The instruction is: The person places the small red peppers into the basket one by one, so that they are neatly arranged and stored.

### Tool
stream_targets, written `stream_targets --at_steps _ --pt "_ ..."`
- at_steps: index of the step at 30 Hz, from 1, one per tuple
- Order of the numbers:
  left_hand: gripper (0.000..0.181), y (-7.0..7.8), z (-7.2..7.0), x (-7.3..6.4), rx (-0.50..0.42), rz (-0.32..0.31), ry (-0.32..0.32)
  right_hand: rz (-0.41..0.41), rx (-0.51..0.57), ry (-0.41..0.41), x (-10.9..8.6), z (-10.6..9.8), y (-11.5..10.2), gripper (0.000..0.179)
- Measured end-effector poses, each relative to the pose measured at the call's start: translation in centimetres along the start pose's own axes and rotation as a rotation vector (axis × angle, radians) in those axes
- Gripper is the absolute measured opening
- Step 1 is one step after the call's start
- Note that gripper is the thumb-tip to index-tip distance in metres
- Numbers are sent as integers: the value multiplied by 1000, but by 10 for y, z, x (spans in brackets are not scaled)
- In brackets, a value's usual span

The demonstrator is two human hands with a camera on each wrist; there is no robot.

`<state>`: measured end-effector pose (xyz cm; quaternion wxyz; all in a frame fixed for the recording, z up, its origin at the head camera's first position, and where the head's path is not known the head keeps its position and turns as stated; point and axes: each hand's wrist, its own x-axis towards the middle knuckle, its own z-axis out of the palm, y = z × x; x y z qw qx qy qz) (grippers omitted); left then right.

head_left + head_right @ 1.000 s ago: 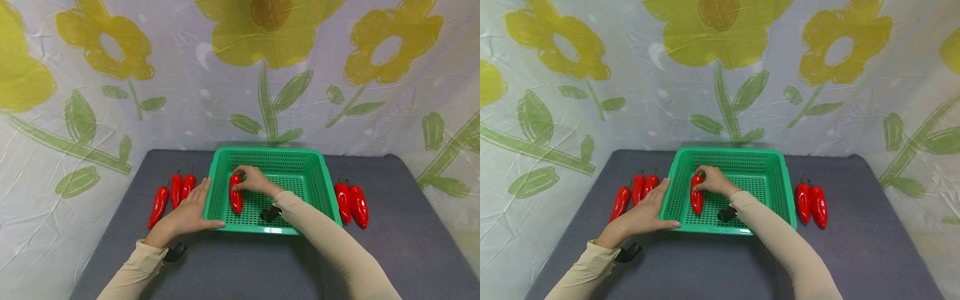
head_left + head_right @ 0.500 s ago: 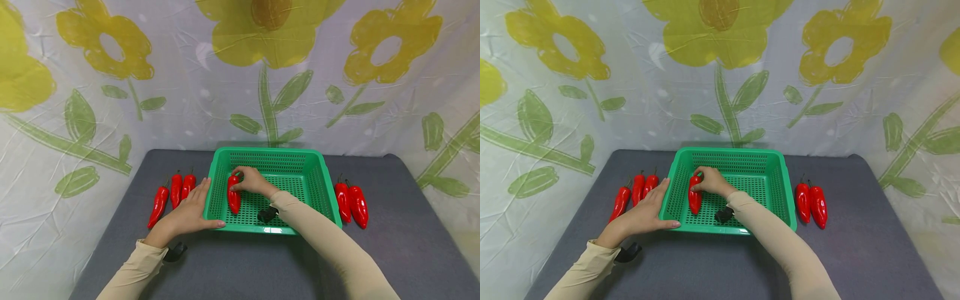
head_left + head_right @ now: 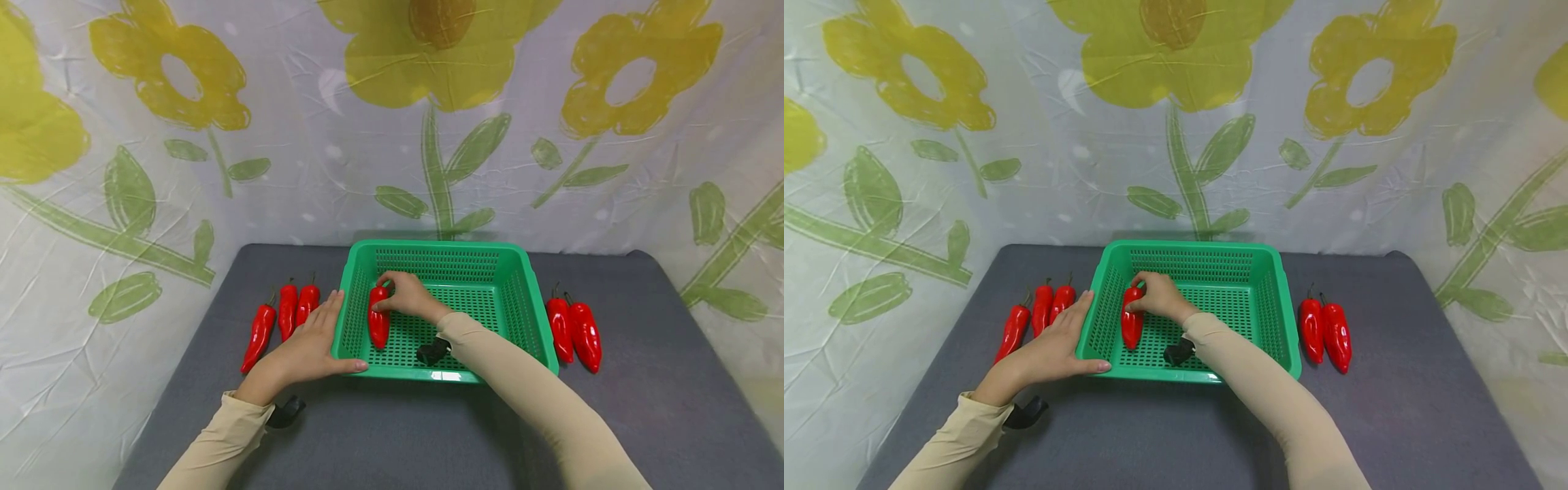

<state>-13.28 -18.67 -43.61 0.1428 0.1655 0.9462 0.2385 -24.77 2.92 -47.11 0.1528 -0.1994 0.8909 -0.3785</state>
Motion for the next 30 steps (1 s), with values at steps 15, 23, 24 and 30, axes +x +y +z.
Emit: stream_targets --at_steps 15,23,24,30 --pt "128 1 -1 -1 3 -7 -9 2 24 -20 1 3 -1 50" --pt "129 1 -2 -1 0 -6 -10 -3 8 -17 1 4 -3 51" --pt "129 1 -2 -2 0 -6 -11 -2 10 -17 1 4 -3 51" --pt "128 0 -1 -1 4 1 -4 4 1 -15 3 5 -2 52"
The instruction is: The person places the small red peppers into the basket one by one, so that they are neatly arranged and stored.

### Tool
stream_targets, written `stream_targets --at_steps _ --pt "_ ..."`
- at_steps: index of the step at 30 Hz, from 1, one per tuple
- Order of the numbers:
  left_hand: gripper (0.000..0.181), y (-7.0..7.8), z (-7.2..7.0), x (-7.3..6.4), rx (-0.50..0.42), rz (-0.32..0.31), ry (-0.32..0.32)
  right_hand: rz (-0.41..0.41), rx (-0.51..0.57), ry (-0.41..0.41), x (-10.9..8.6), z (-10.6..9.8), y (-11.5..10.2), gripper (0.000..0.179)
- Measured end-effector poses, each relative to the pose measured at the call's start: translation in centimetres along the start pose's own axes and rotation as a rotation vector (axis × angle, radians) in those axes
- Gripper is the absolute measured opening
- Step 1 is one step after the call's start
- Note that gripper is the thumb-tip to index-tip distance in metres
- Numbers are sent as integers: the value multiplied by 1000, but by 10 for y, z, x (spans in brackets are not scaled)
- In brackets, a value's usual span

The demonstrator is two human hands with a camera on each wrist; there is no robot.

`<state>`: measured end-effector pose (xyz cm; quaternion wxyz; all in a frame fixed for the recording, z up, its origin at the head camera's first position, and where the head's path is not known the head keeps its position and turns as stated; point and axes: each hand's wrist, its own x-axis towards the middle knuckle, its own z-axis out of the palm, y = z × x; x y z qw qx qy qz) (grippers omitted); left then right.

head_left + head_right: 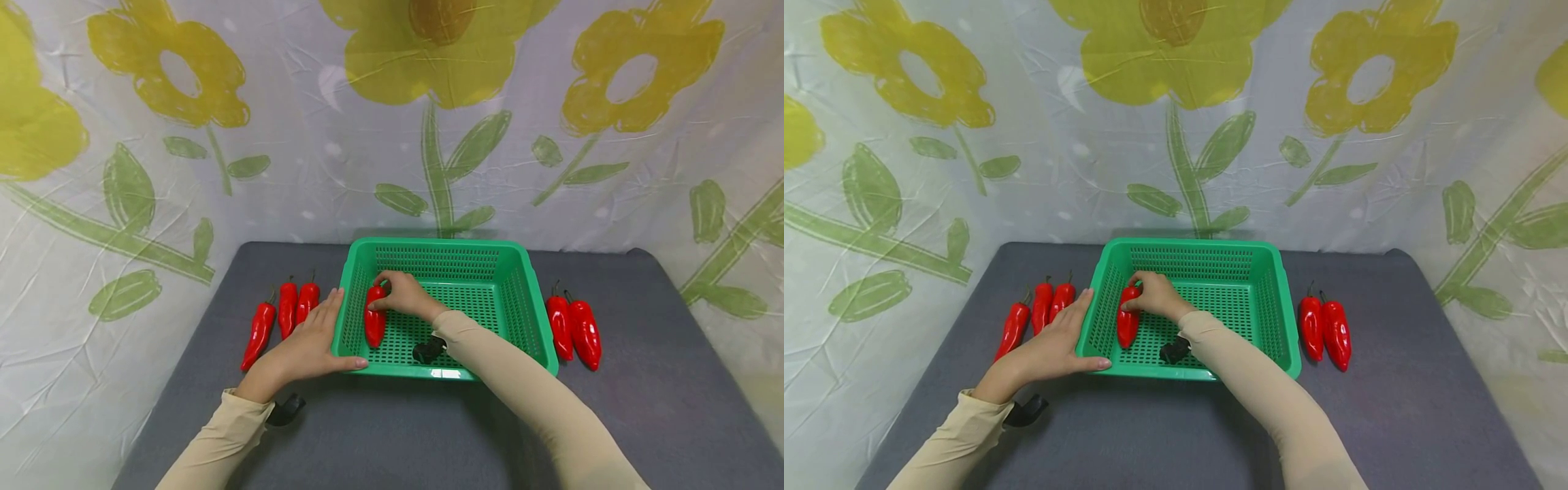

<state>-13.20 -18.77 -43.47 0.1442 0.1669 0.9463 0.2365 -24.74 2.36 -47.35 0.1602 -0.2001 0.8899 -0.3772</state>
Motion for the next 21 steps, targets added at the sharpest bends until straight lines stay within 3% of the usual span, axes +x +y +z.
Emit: stream_targets --at_steps 21 --pt "128 0 0 1 -4 1 0 20 29 -10 1 -1 1 54"
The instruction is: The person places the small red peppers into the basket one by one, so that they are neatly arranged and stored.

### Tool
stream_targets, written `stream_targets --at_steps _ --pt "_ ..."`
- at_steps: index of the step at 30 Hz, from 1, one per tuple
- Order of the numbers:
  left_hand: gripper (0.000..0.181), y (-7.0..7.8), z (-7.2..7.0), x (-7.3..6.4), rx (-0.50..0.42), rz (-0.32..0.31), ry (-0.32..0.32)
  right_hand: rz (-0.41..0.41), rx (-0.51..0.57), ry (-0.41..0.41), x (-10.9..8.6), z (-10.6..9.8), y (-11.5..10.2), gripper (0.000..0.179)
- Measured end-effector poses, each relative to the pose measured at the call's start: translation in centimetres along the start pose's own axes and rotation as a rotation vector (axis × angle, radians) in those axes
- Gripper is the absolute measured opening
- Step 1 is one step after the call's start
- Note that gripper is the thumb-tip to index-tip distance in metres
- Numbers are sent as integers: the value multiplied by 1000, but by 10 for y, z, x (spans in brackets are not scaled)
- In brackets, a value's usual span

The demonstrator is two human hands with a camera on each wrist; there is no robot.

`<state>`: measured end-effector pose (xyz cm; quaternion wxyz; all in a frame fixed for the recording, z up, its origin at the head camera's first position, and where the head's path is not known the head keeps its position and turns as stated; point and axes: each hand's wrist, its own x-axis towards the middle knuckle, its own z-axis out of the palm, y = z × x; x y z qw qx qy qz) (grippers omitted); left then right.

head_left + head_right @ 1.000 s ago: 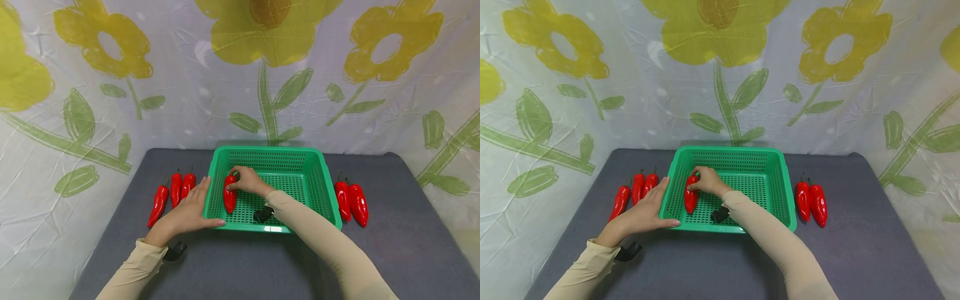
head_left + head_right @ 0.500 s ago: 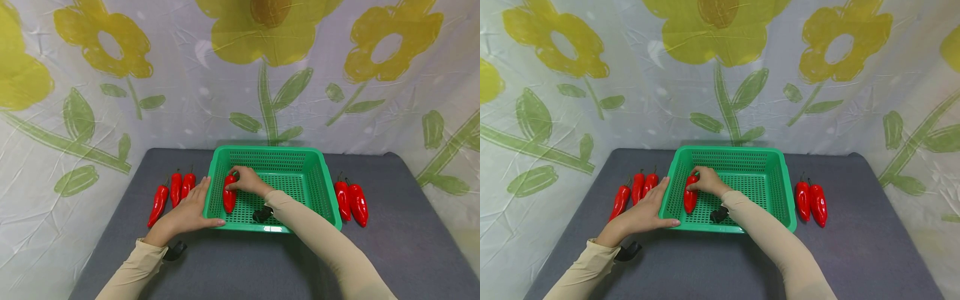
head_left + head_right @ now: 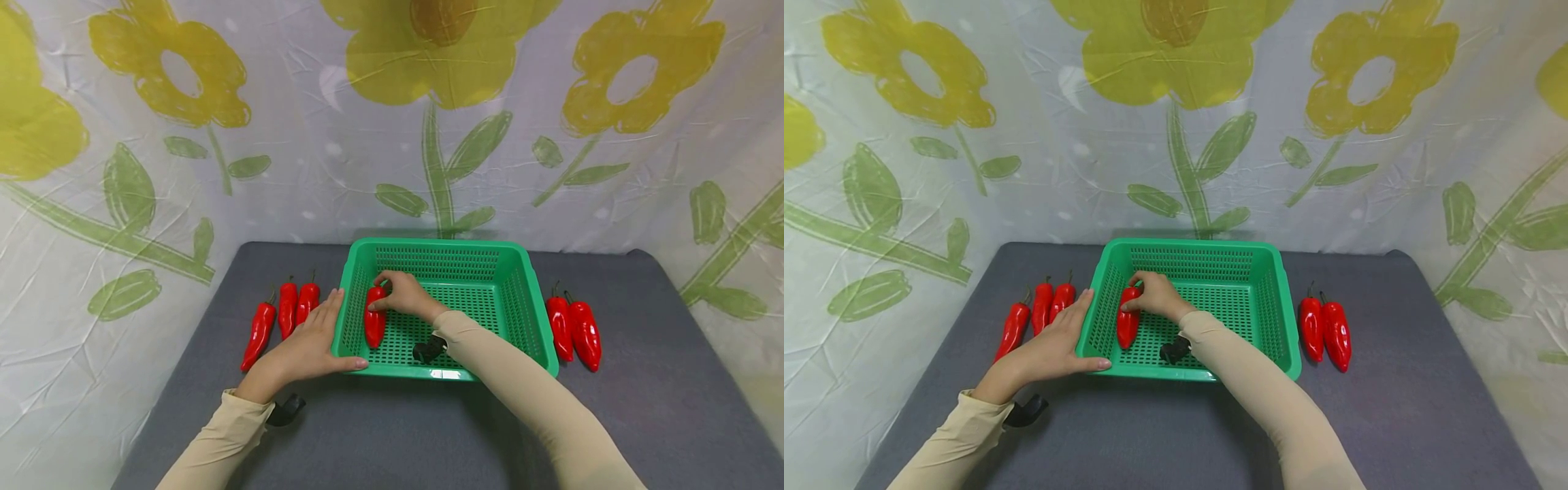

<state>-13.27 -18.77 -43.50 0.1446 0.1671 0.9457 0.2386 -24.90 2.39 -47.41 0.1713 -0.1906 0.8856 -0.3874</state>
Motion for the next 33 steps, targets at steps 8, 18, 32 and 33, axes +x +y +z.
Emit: stream_targets --at_steps 8,18,32,33 --pt "129 0 1 1 3 -2 -1 -16 -22 23 -4 -7 -3 54" --pt "129 -1 3 2 -6 -5 -9 -23 -39 44 -9 -33 -7 55" --pt "129 -1 1 1 -26 -17 -13 -29 -4 62 -42 -95 -20 60" --pt "129 -1 1 1 -26 -17 -13 -27 0 64 -44 -99 -20 59"
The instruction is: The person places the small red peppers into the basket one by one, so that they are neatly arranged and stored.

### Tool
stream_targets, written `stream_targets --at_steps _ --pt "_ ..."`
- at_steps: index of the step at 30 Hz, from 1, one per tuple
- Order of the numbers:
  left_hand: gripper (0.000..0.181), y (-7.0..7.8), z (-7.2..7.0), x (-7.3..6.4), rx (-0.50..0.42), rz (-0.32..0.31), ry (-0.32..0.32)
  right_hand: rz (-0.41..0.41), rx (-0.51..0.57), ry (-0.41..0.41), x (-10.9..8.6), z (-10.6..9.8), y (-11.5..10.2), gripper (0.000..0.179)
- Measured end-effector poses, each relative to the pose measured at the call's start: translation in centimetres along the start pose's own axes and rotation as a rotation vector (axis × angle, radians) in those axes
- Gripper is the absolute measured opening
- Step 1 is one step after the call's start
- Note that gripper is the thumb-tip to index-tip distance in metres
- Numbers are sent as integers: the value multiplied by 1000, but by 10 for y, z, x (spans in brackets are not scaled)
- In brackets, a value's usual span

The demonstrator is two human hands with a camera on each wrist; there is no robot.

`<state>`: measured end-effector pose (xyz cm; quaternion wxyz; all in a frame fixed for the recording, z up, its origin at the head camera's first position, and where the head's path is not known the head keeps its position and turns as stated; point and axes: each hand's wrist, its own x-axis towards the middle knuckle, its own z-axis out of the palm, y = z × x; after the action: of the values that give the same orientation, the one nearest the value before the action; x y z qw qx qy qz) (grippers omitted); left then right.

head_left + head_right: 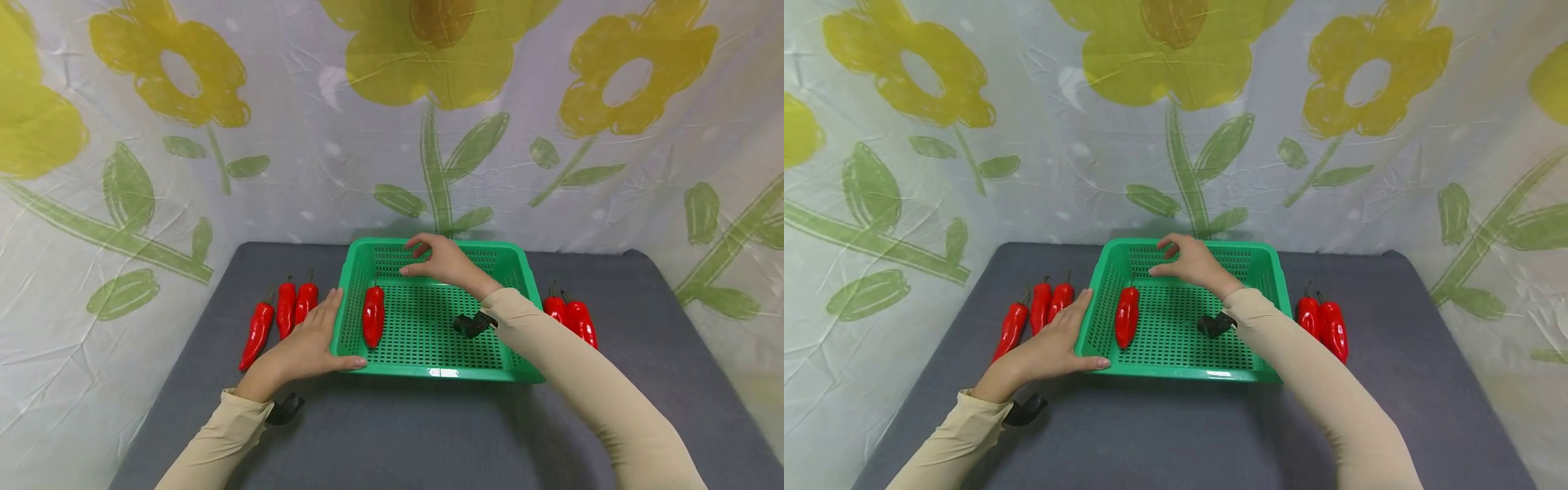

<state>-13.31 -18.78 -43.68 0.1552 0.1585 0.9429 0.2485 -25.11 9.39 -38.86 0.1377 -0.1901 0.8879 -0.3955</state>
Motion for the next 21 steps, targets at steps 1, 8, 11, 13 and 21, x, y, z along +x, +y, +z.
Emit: stream_targets --at_steps 1,8,11,13,21 --pt "129 0 0 0 -1 0 0 1 0 1 -2 -4 0 59" --pt "129 2 -1 0 -9 2 2 -4 10 19 -20 -31 2 59" --pt "129 3 -1 -1 -14 -1 -2 -16 0 36 -27 -42 6 59" --pt "129 3 -1 -1 -13 -2 -2 -20 -1 43 -33 -49 8 59" --pt "129 2 -1 0 -2 0 2 15 -11 79 -56 -78 16 59"
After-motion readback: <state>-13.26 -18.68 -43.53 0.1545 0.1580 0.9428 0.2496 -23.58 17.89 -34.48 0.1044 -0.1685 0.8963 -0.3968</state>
